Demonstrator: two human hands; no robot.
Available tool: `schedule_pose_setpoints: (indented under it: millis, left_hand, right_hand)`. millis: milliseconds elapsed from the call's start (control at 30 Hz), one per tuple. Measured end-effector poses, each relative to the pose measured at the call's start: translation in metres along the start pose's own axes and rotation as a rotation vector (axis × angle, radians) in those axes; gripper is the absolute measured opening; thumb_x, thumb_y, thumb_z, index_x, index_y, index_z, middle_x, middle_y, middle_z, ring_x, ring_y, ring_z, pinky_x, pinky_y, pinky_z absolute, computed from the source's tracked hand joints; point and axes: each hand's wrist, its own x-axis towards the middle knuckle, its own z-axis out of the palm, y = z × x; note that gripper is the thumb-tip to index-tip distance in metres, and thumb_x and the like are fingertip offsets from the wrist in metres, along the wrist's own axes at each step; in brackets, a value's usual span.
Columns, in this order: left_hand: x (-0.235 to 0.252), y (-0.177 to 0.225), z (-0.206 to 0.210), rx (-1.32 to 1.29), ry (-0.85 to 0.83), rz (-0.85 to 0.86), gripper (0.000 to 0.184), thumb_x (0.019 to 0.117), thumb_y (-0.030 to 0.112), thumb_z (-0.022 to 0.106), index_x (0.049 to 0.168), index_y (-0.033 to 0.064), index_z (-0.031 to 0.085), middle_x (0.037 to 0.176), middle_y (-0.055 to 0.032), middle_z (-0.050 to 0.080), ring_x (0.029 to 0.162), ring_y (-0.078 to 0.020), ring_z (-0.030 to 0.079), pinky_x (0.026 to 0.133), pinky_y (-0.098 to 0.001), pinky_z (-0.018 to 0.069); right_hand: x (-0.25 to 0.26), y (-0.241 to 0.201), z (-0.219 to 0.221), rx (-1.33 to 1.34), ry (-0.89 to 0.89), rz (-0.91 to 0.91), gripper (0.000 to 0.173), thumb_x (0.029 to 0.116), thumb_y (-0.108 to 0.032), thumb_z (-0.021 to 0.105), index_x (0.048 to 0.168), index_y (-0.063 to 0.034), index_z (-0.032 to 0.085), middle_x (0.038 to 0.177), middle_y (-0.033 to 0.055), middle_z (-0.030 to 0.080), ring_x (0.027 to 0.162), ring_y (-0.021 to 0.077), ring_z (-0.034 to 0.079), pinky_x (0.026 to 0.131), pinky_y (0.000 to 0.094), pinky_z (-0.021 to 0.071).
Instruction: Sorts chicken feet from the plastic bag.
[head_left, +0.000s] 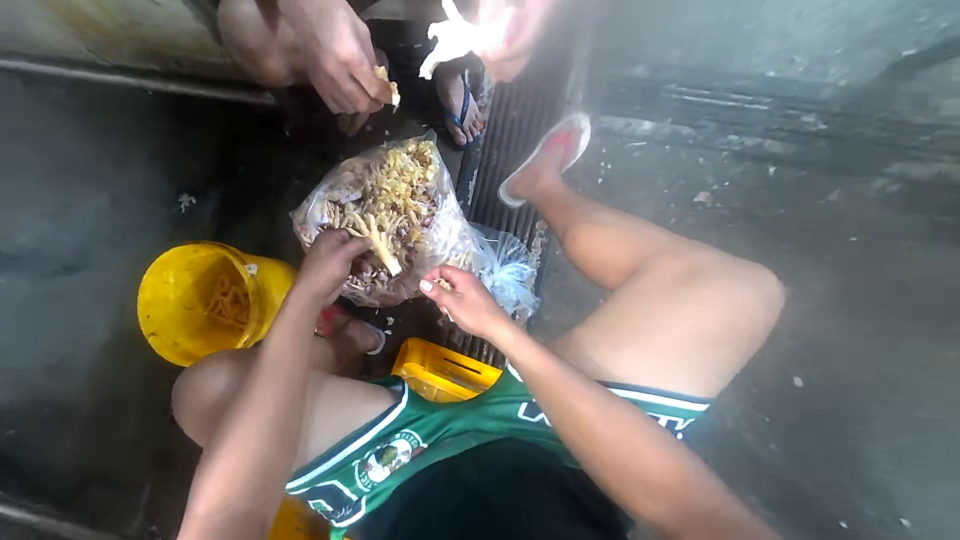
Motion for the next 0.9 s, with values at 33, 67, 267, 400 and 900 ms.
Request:
schedule_pose_setpoints:
  millis: [33,67,267,400,900]
  left_hand:
    - [-0.014,0.007,0.005,-0.017,-0.032,0.022,0.014,0.1014,0.012,0.06,0.095,-0.0001,0.063,0.076,-0.007,0.067,0.061,-0.0137,0.061,0.059,-0.0302,0.0553]
    - [-0.028,0.011,0.009,-0.009,-0.067,0.041,0.013,0.1008,0.013,0.061,0.097,0.0002,0.064,0.076,-0.0072,0.066,0.06,-0.0139,0.061,0.058,-0.0301,0.0548]
    - [-0.054,0.012,0.026,0.092,-0.095,0.052,0.012,0.0949,0.019,0.066,0.098,0.0079,0.065,0.068,-0.007,0.062,0.053,-0.0152,0.056,0.049,-0.0308,0.047]
    - [-0.05,0.02,0.028,0.217,-0.14,0.069,0.017,0.097,0.024,0.066,0.094,0.0073,0.068,0.067,-0.0062,0.061,0.055,-0.0172,0.057,0.051,-0.0349,0.0477]
    - [-0.055,0.019,0.021,0.094,-0.363,0.233,0.028,0.108,0.028,0.054,0.097,0.0059,0.067,0.07,-0.005,0.06,0.055,-0.0127,0.052,0.051,-0.0278,0.0447]
  right_hand:
    - [0.001,-0.01,0.002,-0.036,-0.014,-0.034,0.036,0.1004,-0.043,0.065,0.116,-0.0102,0.068,0.092,0.0075,0.068,0.078,0.0165,0.065,0.076,0.0405,0.0565]
    - [0.002,-0.021,0.005,-0.077,-0.026,-0.071,0.039,0.0987,-0.044,0.067,0.117,-0.0088,0.068,0.097,0.0093,0.069,0.083,0.0187,0.067,0.079,0.0436,0.0585]
    - [-0.007,-0.049,0.025,-0.366,0.001,-0.235,0.041,0.1074,-0.038,0.05,0.085,-0.0079,0.065,0.068,0.0023,0.057,0.065,0.0145,0.058,0.065,0.0378,0.0507]
    - [-0.016,-0.04,0.018,-0.352,0.149,-0.335,0.04,0.1082,-0.032,0.046,0.082,-0.0092,0.067,0.065,-0.0013,0.056,0.062,0.0087,0.055,0.063,0.032,0.0491]
    - [-0.017,-0.047,0.005,-0.002,0.153,-0.385,0.022,0.1013,-0.022,0.06,0.105,-0.0021,0.069,0.076,0.0032,0.065,0.062,0.0096,0.06,0.06,0.0277,0.0547]
